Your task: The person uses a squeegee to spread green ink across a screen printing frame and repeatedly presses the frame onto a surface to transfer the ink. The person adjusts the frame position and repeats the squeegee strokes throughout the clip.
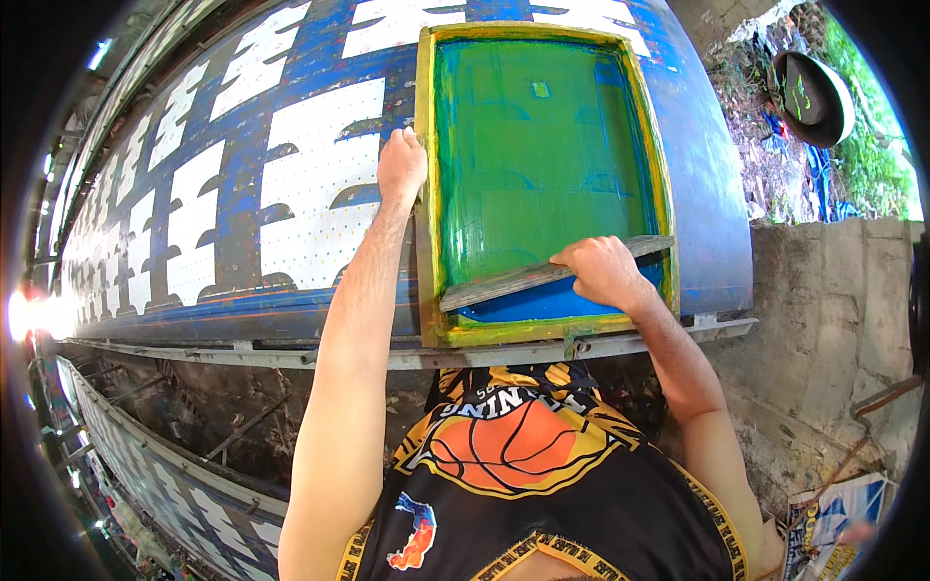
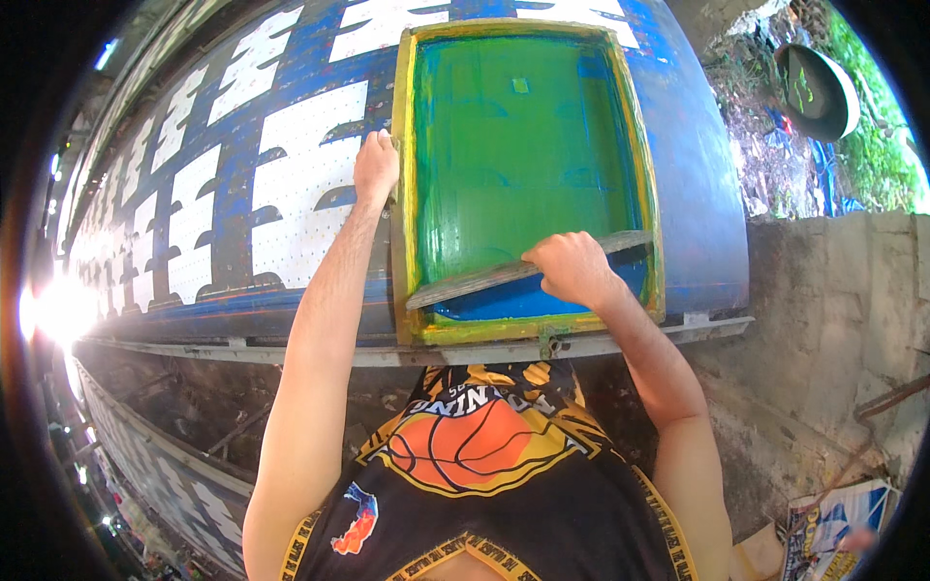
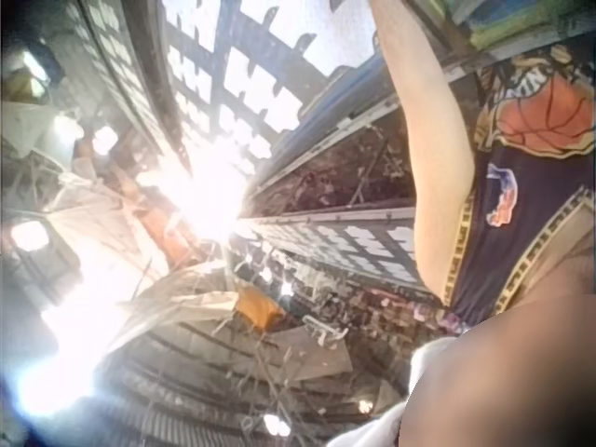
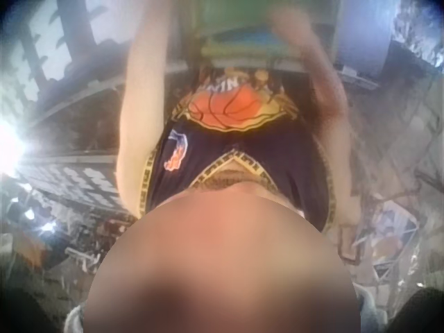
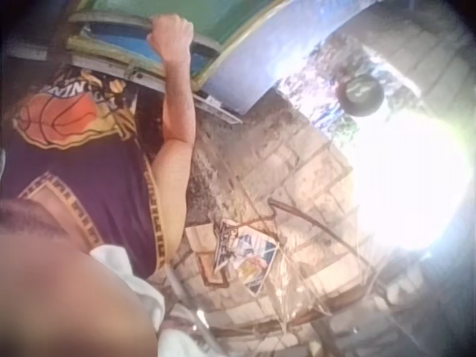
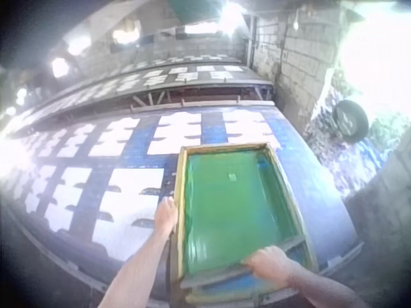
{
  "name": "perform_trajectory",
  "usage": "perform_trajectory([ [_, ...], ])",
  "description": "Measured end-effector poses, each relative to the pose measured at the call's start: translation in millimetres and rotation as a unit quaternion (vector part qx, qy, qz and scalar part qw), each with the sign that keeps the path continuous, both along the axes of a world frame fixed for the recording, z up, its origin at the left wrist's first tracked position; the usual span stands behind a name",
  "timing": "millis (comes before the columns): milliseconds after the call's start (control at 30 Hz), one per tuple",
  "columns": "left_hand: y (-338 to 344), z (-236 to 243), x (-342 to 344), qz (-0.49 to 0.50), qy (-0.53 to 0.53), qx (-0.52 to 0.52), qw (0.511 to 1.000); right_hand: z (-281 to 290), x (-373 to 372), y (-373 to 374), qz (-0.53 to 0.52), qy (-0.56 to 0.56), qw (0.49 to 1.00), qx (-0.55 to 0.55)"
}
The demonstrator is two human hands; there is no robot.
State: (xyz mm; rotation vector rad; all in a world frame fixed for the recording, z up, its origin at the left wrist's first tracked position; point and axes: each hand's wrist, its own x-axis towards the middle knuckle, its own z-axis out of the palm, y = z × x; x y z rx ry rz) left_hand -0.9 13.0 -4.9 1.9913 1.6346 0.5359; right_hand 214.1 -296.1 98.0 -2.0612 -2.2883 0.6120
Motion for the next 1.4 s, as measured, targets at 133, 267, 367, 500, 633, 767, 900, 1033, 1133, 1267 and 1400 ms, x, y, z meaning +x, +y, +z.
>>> perform_trajectory([
  [133, 8, -3, 2, -0.001, -0.015, 0.018, 1.0, 5, 32, 33, 0.019, -0.015, 0.999, 0.035],
  [267, 9, -8, 2, 0.004, -0.022, 0.021, 1.0, -8, 73, 96, -0.002, -0.031, 0.99, 0.137],
  [367, 8, -5, 0, -0.015, -0.035, 0.046, 0.998, -25, 108, 153, -0.013, -0.035, 0.975, 0.218],
  [500, 3, -1, 2, 0.01, 0.002, 0.036, 0.999, -47, 149, 226, -0.019, -0.061, 0.961, 0.27],
  [633, 1, 2, 1, 0.013, -0.014, 0.04, 0.999, -58, 180, 281, -0.034, -0.073, 0.959, 0.272],
  [767, 0, 5, 1, 0.024, -0.022, 0.011, 0.999, -60, 198, 320, -0.059, -0.109, 0.966, 0.225],
  [900, -1, 7, 3, 0.022, -0.035, 0.031, 0.999, -66, 210, 343, -0.075, -0.13, 0.966, 0.21],
  [1033, -2, 8, 4, 0.032, -0.031, 0.018, 0.999, -72, 217, 354, -0.12, -0.143, 0.971, 0.151],
  [1133, -1, 7, 3, 0.025, -0.026, 0.025, 0.999, -71, 214, 349, -0.122, -0.136, 0.972, 0.149],
  [1267, 0, 7, 4, 0.022, -0.011, 0.022, 0.999, -60, 197, 337, -0.184, -0.133, 0.967, 0.116],
  [1400, 0, 5, 3, 0.019, -0.003, 0.035, 0.999, -52, 171, 305, -0.246, -0.096, 0.955, 0.131],
])
